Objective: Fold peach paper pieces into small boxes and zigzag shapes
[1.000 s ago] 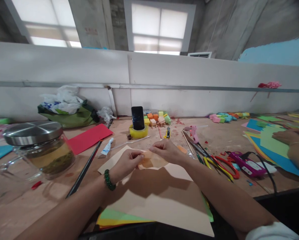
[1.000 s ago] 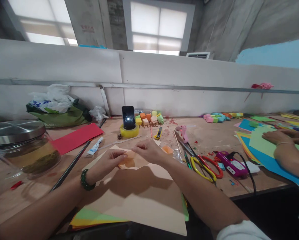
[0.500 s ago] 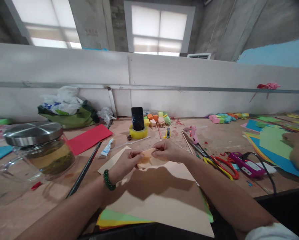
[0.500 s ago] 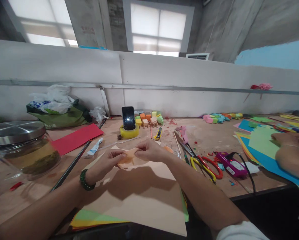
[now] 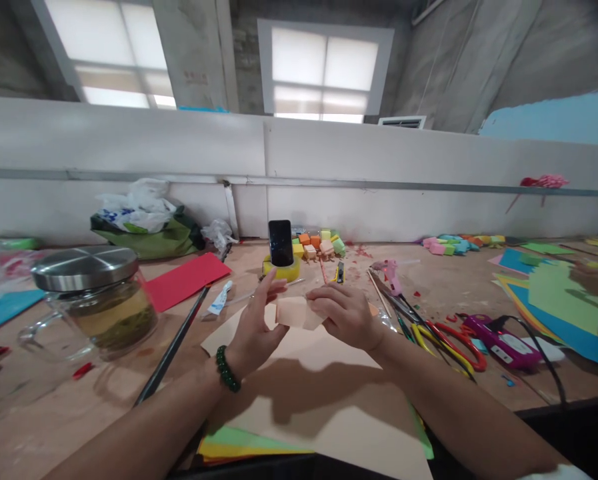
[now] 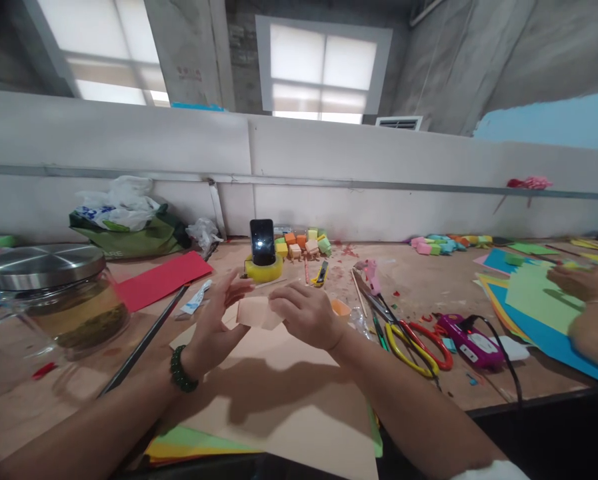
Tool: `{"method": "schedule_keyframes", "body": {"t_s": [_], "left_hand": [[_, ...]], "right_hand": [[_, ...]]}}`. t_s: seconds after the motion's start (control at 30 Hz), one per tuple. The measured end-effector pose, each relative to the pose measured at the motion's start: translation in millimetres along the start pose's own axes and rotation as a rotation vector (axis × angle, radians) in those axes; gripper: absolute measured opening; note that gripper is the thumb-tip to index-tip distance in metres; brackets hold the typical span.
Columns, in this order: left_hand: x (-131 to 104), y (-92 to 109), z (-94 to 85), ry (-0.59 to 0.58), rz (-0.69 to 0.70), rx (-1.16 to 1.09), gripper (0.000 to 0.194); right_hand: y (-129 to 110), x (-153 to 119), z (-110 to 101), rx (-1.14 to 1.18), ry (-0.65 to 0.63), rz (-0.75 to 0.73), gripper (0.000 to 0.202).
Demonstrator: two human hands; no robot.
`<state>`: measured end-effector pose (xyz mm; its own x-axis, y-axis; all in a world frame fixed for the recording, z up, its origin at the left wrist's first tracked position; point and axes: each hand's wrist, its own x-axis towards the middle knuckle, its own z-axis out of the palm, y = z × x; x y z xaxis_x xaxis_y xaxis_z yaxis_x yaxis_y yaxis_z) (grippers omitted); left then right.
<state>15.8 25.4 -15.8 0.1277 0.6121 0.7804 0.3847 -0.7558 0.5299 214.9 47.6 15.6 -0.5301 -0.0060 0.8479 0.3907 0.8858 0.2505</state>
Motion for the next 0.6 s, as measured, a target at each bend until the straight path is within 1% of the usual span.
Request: {"method": "schedule_keyframes", "body": {"t_s": [0.13, 0.3, 0.43, 0.53, 0.6], "left_hand": [[-0.5, -1.0, -1.4, -0.002, 0.036, 0.059, 0.077], [0.0, 3.9, -5.4, -0.037, 0.107, 0.167, 0.062], [2.1, 7.7, -8.0, -0.079, 0.152, 0.231, 0.055], [4.0, 9.0, -9.0, -0.071, 0.209, 0.237, 0.047], [4.6, 9.8, -9.6, -0.047, 0.237, 0.247, 0.048]], "right_hand": [[-1.4, 0.8, -1.1, -0.019, 0.018, -0.01, 0.022], [-1.0, 0.0, -0.1, -0.02, 0.018, 0.0, 0.023], [-0.9, 1.1, 0.1, 0.013, 0.032, 0.026, 0.022], [-1.5, 1.5, 0.3, 0.075, 0.03, 0.07, 0.02], [-2.3, 1.6, 0.2, 0.105, 0.037, 0.093, 0.019]]}}
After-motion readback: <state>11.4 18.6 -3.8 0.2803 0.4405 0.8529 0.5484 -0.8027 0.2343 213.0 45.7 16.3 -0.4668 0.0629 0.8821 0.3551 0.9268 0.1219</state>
